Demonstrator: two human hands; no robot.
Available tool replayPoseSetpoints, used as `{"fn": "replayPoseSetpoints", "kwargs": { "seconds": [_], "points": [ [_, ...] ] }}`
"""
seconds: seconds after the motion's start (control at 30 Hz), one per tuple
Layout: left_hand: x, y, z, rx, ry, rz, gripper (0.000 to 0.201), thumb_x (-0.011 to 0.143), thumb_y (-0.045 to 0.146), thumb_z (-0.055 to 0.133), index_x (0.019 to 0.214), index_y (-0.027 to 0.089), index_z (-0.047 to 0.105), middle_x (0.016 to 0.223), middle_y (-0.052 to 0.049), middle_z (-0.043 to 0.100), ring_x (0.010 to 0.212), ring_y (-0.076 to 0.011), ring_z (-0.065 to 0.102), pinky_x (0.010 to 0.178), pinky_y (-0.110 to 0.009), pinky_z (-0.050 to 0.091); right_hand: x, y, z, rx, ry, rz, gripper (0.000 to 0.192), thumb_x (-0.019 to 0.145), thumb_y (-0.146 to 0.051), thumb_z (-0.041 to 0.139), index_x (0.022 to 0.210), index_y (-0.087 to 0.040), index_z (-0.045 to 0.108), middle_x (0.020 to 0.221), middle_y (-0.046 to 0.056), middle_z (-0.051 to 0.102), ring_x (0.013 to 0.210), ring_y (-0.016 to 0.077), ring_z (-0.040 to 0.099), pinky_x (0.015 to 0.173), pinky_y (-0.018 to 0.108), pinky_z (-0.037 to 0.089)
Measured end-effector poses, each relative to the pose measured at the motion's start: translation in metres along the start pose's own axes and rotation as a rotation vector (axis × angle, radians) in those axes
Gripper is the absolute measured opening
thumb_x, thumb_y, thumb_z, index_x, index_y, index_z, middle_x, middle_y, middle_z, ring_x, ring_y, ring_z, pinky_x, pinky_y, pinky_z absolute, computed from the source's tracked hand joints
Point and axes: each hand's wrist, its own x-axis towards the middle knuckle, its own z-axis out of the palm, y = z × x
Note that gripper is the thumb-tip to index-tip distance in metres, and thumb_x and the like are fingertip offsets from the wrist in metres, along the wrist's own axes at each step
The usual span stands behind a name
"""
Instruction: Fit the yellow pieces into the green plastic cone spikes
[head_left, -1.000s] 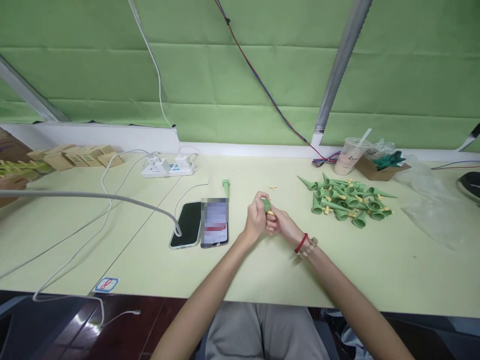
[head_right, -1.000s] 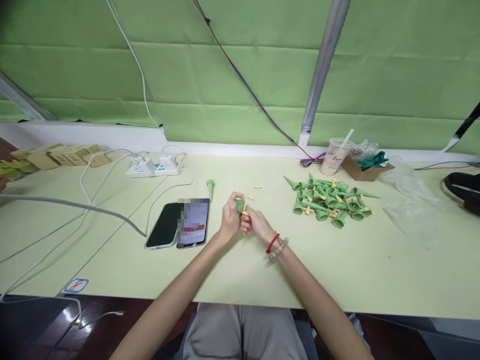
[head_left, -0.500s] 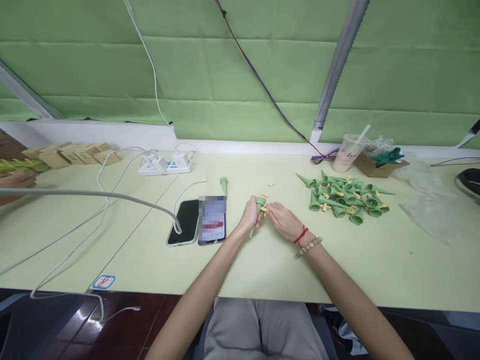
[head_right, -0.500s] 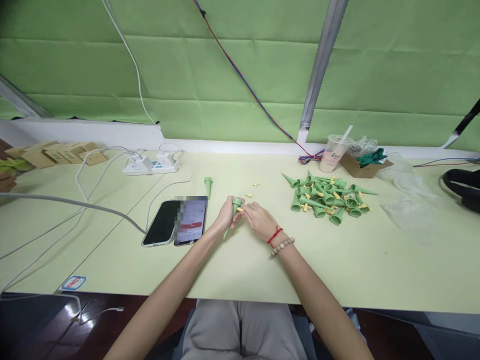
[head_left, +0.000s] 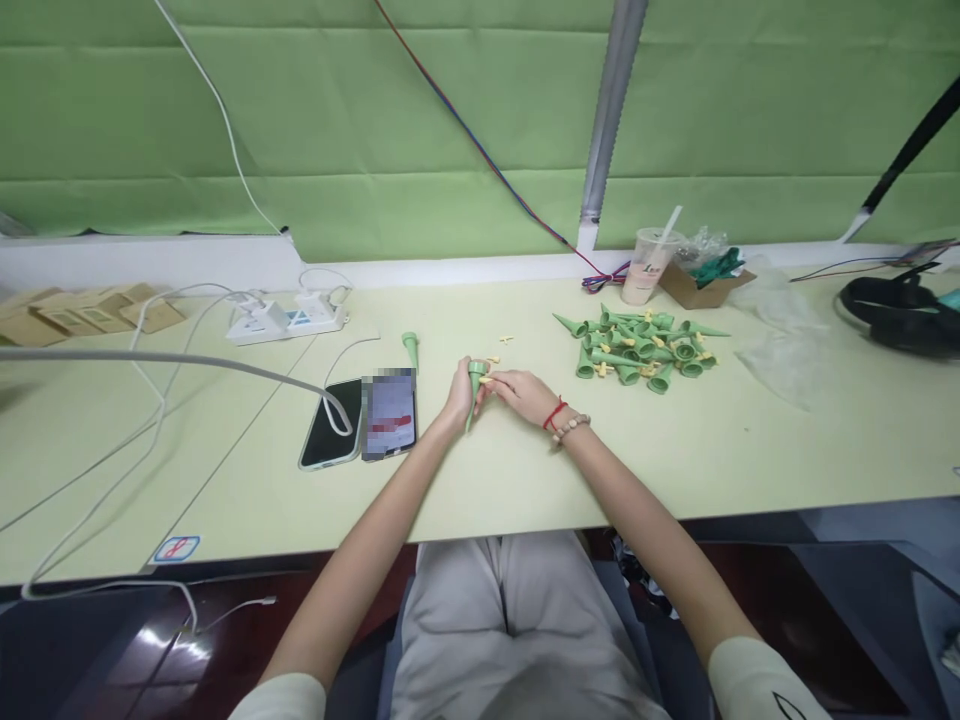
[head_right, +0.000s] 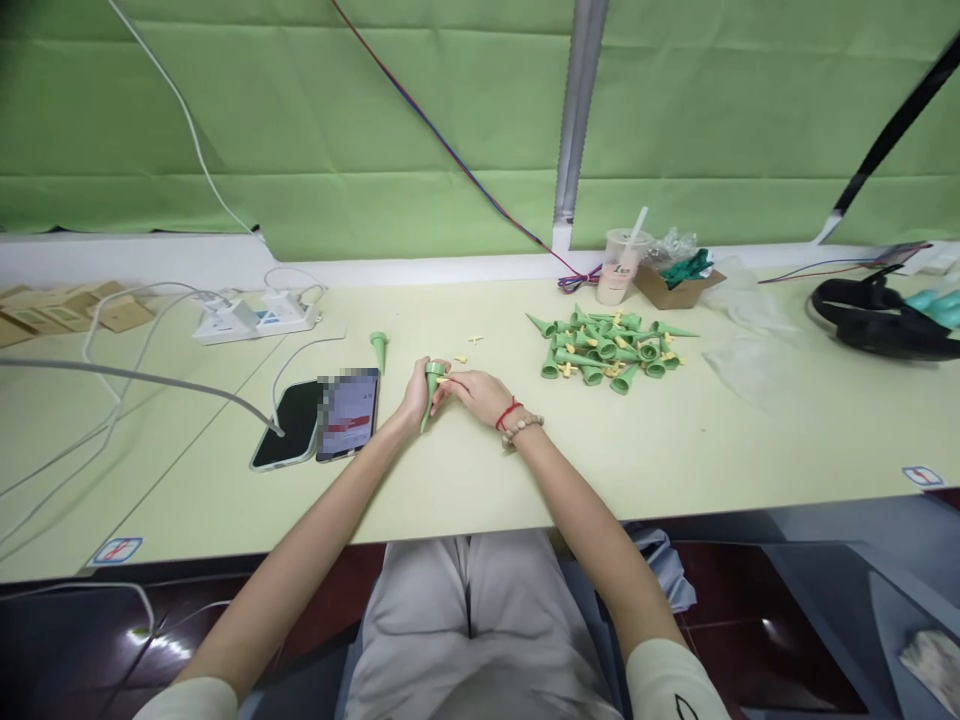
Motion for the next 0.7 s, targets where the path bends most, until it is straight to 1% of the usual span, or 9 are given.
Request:
{"fn": "replayPoseSetpoints", "kwargs": {
  "seconds": [0.13,0.23,0.33,0.5,0.6,0.7],
  "points": [
    [0.002,-0.007,-0.003,0.004,0.016,0.017,0.038,0.084,0.039,0.016,0.07,0.018,0.045,0.027,0.006,0.032,0.021,-0.009,0.024,0.024,-0.018,0.015,-0.001,0.005,0.0,0.022,-0.006,0.028,0.034,0.091,-0.036,0.036,0.082,-0.016,0.062,0.071,0.001,0.059,0.065,0.0103,0.049,0.063,0.02,0.032],
    [0.002,-0.009,-0.002,-0.001,0.02,0.036,0.04,0.084,0.042,0.017,0.069,0.018,0.045,0.026,0.006,0.03,0.021,-0.0088,0.024,0.024,-0.018,0.014,-0.001,0.003,0.0,0.013,-0.005,0.027,0.033,0.091,-0.034,0.036,0.082,-0.016,0.062,0.073,0.001,0.059,0.066,0.0104,0.05,0.064,0.02,0.032],
    [0.002,-0.01,-0.003,0.0,0.01,0.059,0.041,0.082,0.047,0.019,0.067,0.018,0.044,0.027,0.006,0.03,0.021,-0.0082,0.024,0.024,-0.018,0.014,-0.001,-0.001,0.002,-0.04,-0.017,0.034,0.033,0.093,-0.033,0.033,0.083,-0.018,0.06,0.071,0.001,0.059,0.066,0.0112,0.051,0.063,0.021,0.033],
    [0.001,-0.01,-0.004,-0.007,0.034,0.068,0.044,0.079,0.055,0.024,0.066,0.019,0.044,0.029,0.008,0.031,0.022,-0.0073,0.024,0.025,-0.018,0.015,-0.001,-0.005,0.004,-0.142,-0.005,0.032,0.034,0.093,-0.034,0.029,0.084,-0.019,0.058,0.07,0.002,0.059,0.067,0.0134,0.053,0.062,0.023,0.033],
    [-0.001,-0.01,-0.003,-0.006,0.039,0.068,0.042,0.079,0.053,0.023,0.062,0.019,0.042,0.029,0.007,0.028,0.023,-0.0072,0.024,0.026,-0.018,0.015,-0.001,-0.007,0.005,-0.14,-0.01,0.021,0.034,0.094,-0.034,0.027,0.082,-0.02,0.056,0.071,0.003,0.059,0.067,0.0141,0.053,0.063,0.024,0.035],
    [-0.005,-0.01,0.0,-0.011,0.085,0.08,0.041,0.081,0.046,0.019,0.06,0.019,0.04,0.029,0.007,0.026,0.024,-0.0075,0.022,0.028,-0.018,0.015,-0.001,-0.009,0.009,-0.108,-0.005,-0.001,0.034,0.094,-0.029,0.026,0.08,-0.02,0.055,0.075,0.004,0.06,0.07,0.0145,0.053,0.069,0.026,0.037]
  ]
}}
